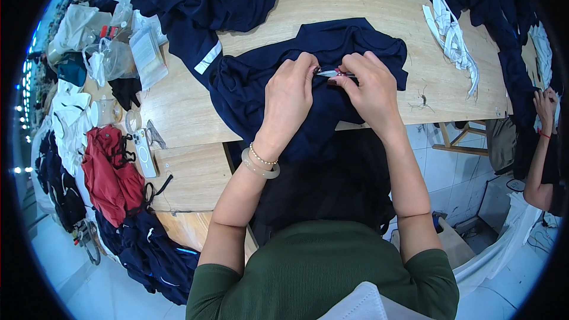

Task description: Trimming loose threads from navy blue athletic garments using manual thread snips at a garment factory workstation.

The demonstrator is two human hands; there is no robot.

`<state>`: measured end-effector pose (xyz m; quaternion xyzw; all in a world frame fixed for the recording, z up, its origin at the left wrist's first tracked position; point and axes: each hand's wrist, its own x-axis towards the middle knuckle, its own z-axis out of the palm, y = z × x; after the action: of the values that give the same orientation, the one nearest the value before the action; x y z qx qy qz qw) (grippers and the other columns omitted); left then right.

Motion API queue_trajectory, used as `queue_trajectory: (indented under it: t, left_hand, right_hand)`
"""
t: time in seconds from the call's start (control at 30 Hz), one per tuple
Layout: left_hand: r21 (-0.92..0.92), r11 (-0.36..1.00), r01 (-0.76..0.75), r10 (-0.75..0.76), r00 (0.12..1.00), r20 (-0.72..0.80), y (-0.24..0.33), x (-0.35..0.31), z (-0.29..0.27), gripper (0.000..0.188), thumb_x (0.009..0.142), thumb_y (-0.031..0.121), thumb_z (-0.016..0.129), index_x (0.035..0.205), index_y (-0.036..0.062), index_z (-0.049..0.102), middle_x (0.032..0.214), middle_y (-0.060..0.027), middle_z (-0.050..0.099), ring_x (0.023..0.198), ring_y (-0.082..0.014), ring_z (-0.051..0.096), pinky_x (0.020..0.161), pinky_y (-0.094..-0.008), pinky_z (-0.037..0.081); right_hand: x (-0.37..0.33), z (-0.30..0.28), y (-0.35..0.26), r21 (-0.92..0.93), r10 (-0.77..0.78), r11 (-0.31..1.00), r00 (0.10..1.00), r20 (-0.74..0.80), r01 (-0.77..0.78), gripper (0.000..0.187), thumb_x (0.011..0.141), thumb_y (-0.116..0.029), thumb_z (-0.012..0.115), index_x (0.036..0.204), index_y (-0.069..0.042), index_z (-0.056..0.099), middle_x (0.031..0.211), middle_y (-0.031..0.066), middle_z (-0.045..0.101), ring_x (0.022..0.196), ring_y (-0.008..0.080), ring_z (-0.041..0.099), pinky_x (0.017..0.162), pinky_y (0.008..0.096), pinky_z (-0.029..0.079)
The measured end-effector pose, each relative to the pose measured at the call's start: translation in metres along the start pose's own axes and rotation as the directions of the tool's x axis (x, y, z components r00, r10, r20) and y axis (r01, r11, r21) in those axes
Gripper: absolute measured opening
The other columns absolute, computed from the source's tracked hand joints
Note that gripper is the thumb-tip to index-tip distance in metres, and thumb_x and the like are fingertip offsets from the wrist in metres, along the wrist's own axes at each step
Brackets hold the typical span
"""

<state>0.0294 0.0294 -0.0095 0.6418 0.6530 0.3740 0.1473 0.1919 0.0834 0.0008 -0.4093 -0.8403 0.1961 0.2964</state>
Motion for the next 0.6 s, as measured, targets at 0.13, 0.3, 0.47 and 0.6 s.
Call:
queue_trajectory:
  t: [0.13,0.3,0.47,0.6]
  left_hand:
    - [-0.030,0.999,-0.030,0.027,0.993,-0.111,0.006,-0.003,-0.005,0.002,0.090,0.002,0.059,0.091,0.0039,0.059,0.080,-0.0103,0.059,0.075,-0.0292,0.059,0.067,-0.0391,0.049]
    - [-0.209,0.952,-0.225,0.286,0.896,0.338,0.042,-0.015,-0.017,0.018,0.084,0.014,0.071,0.073,0.0026,0.062,0.087,-0.0055,0.061,0.083,-0.0243,0.059,0.071,-0.0365,0.050]
    - [-0.237,0.947,-0.219,0.262,0.950,0.168,0.059,0.015,0.028,0.018,0.082,0.007,0.073,0.093,0.0011,0.059,0.092,-0.0095,0.058,0.085,-0.0291,0.058,0.075,-0.0354,0.049]
    - [-0.074,0.982,-0.173,0.175,0.985,0.015,0.070,0.050,0.075,0.026,0.079,0.004,0.074,0.099,0.0022,0.058,0.096,-0.0106,0.058,0.090,-0.0289,0.060,0.077,-0.0363,0.051]
  right_hand:
    - [-0.004,-0.010,0.002,0.241,0.131,0.964,0.990,-0.053,-0.114,0.015,0.080,-0.012,0.074,0.084,-0.005,0.061,0.080,0.0069,0.061,0.076,0.0226,0.057,0.066,0.0341,0.046]
    - [-0.029,-0.057,0.064,0.659,0.580,0.709,0.739,-0.343,-0.251,0.021,0.095,-0.018,0.066,0.111,-0.007,0.058,0.085,-0.0033,0.057,0.065,0.0012,0.043,0.057,0.0188,0.034]
    - [-0.040,-0.071,0.084,0.682,0.718,0.614,0.639,-0.275,-0.397,0.016,0.094,-0.021,0.067,0.098,-0.006,0.061,0.076,-0.0072,0.052,0.059,-0.0006,0.034,0.051,0.0184,0.025]
    - [-0.041,-0.055,0.084,0.731,0.732,0.545,0.659,-0.176,-0.411,0.015,0.094,-0.018,0.068,0.087,-0.006,0.061,0.073,-0.0078,0.053,0.058,-0.0006,0.035,0.050,0.0196,0.025]
